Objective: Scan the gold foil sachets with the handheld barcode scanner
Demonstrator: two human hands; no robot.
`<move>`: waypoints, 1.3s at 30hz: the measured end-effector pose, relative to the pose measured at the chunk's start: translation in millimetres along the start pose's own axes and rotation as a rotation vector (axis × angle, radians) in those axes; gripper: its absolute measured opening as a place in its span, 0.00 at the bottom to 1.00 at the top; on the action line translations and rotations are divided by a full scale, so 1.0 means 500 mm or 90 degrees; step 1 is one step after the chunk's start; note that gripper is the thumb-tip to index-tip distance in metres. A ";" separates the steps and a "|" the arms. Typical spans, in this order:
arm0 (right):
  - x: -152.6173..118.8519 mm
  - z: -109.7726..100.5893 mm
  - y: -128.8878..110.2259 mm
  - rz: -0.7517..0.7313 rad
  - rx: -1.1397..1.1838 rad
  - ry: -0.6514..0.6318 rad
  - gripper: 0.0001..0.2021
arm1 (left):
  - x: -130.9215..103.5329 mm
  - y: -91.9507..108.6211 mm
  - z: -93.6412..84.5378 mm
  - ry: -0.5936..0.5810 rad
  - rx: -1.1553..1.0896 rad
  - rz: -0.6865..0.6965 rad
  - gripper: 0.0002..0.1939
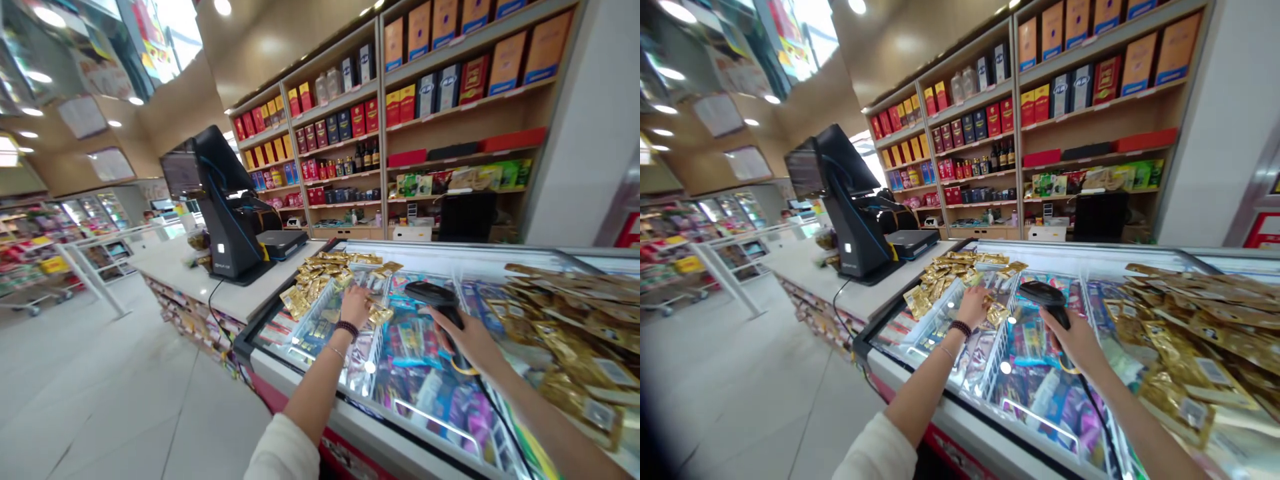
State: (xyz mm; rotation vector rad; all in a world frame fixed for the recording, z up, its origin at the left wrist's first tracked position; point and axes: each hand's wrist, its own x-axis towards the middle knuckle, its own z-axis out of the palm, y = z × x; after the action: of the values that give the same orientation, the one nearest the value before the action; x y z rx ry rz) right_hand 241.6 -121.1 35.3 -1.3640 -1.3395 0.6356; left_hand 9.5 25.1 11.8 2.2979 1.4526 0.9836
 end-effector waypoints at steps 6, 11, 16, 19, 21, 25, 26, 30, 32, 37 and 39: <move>0.001 -0.019 0.012 0.099 0.146 -0.040 0.27 | 0.005 -0.026 -0.015 -0.023 -0.032 -0.060 0.17; -0.006 -0.013 0.012 0.115 0.199 0.006 0.27 | -0.004 -0.030 -0.021 -0.021 -0.017 -0.088 0.22; -0.016 -0.014 0.016 0.096 0.162 -0.046 0.28 | -0.020 -0.021 -0.019 0.029 -0.078 -0.084 0.23; -0.024 -0.016 0.012 0.083 0.060 -0.095 0.28 | -0.031 -0.010 -0.015 0.015 -0.205 -0.072 0.17; -0.032 -0.014 0.005 0.068 -0.016 -0.102 0.28 | -0.036 -0.002 -0.013 0.014 -0.267 -0.051 0.15; -0.051 -0.003 -0.014 0.039 -0.103 -0.082 0.26 | -0.040 0.012 -0.012 0.016 -0.322 -0.044 0.15; -0.055 0.000 -0.019 0.034 -0.112 -0.073 0.26 | -0.040 0.014 -0.013 0.016 -0.339 -0.048 0.16; -0.067 0.009 -0.032 0.023 -0.124 -0.052 0.24 | -0.041 0.014 -0.014 0.025 -0.390 -0.065 0.17; -0.069 0.010 -0.035 0.021 -0.124 -0.057 0.23 | -0.042 0.010 -0.011 0.035 -0.401 -0.068 0.17; -0.070 0.007 -0.040 0.017 -0.134 -0.066 0.21 | -0.037 -0.001 0.004 0.056 -0.401 -0.083 0.18; -0.070 0.006 -0.041 0.017 -0.136 -0.066 0.21 | -0.036 -0.003 0.007 0.054 -0.406 -0.083 0.18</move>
State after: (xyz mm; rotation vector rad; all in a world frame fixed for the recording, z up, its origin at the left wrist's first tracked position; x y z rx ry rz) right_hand 223.4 -156.8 42.8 -1.5402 -1.5089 0.6004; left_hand 5.7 10.6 1.1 1.7009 1.0847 1.2870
